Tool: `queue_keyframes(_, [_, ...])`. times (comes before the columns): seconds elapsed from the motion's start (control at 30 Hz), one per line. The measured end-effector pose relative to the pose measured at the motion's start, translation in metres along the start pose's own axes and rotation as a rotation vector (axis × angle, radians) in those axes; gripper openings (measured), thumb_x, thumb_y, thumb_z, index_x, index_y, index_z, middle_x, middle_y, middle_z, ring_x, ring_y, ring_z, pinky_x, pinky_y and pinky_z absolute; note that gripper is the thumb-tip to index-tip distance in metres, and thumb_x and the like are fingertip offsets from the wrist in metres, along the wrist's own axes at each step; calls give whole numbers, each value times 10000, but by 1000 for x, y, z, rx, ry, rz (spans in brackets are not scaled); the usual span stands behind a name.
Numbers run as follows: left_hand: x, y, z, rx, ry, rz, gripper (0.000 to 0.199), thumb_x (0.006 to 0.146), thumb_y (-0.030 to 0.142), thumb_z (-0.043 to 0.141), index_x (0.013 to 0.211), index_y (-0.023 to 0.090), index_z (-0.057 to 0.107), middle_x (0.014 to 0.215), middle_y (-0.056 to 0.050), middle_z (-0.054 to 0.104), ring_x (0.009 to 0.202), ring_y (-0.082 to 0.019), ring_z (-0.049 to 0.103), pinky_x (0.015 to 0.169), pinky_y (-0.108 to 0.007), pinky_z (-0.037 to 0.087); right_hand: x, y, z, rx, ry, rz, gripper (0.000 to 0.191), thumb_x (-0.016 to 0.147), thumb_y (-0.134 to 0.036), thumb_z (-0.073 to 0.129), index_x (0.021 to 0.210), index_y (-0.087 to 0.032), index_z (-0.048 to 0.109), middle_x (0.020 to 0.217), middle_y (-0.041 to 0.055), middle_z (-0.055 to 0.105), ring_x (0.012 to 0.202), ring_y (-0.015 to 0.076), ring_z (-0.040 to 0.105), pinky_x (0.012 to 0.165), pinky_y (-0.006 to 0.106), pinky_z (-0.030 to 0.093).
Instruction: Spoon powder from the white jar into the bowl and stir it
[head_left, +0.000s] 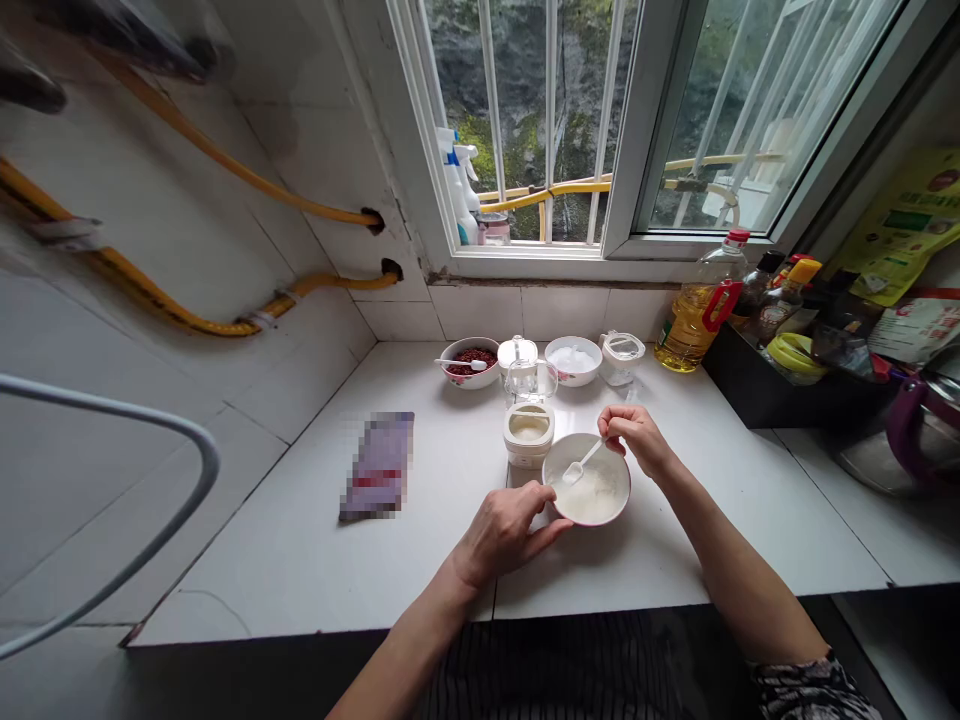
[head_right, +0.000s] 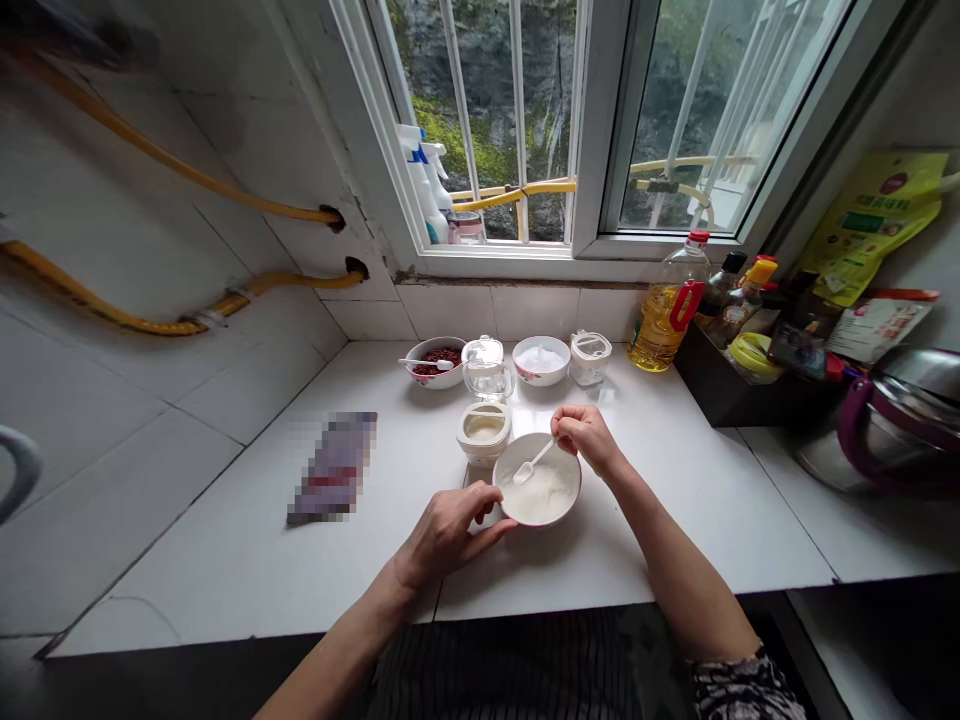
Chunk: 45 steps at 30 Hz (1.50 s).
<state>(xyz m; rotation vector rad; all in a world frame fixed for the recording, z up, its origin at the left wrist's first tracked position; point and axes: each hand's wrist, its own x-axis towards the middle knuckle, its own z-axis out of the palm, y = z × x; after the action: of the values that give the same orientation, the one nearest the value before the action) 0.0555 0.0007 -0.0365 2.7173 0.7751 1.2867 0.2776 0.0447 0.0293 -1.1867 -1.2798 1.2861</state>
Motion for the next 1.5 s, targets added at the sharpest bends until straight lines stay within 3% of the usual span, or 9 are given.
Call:
queue_keyframes(0.37, [0,0,1,5,0,-1,254,999,413,458,904,180,493,624,47,537,451,-85,493,457,-205,380,6,7,-4,127,-1,59,48,543,-196,515,527,-173,554,430,-42,439,394,80,367,443,246,238])
queue_keyframes(0.53, [0,0,1,6,-5,-6,265,1005,423,443,908,180,491,630,48,543,440,-81,483,457,-203,387,4,9,1,210,-17,20,80,609,-232,588,653,-166,601,481,-26,530,486,113,475,524,259,355])
queue_keyframes(0.77, [-1,0,1,5,-4,-1,256,997,415,464,910,176,493,624,45,533,453,-88,491,461,-206,385,-6,9,11,-15,28,-315,95,834,-290,561,838,-196,570,658,0,628,640,158,587,670,315,470])
queue_keyframes(0.97, [0,1,-1,9,-10,-7,255,997,413,464,899,179,494,624,44,536,453,-87,490,457,-206,384,-7,16,15,-732,-18,-867,173,921,-106,446,863,-211,571,762,17,689,676,159,599,939,424,417])
queue_keyframes(1.07, [0,1,-1,7,-15,-10,259,999,417,456,907,179,498,632,41,548,456,-85,493,460,-206,389,-9,13,14,-795,3,-985,207,898,-52,439,900,-215,567,792,15,704,665,155,604,964,428,406])
queue_keyframes(1.23, [-1,0,0,-14,-4,-12,253,996,416,466,909,181,498,629,42,545,461,-87,498,462,-210,385,-19,0,5,-547,141,-829,175,816,-92,471,730,-225,544,610,-8,603,670,185,565,801,376,456])
queue_keyframes(1.37, [-1,-1,1,-21,5,-10,242,991,411,481,917,181,493,624,49,532,459,-88,499,463,-209,385,-22,-3,2,-536,-15,-666,174,698,-83,432,628,-212,525,585,-7,555,615,159,503,637,295,425])
queue_keyframes(1.5, [-2,-1,1,-6,1,-8,230,988,402,489,918,183,484,624,52,531,452,-88,494,460,-213,377,-20,3,13,-652,-212,-602,157,671,-86,437,610,-206,518,588,2,573,651,162,499,631,274,413])
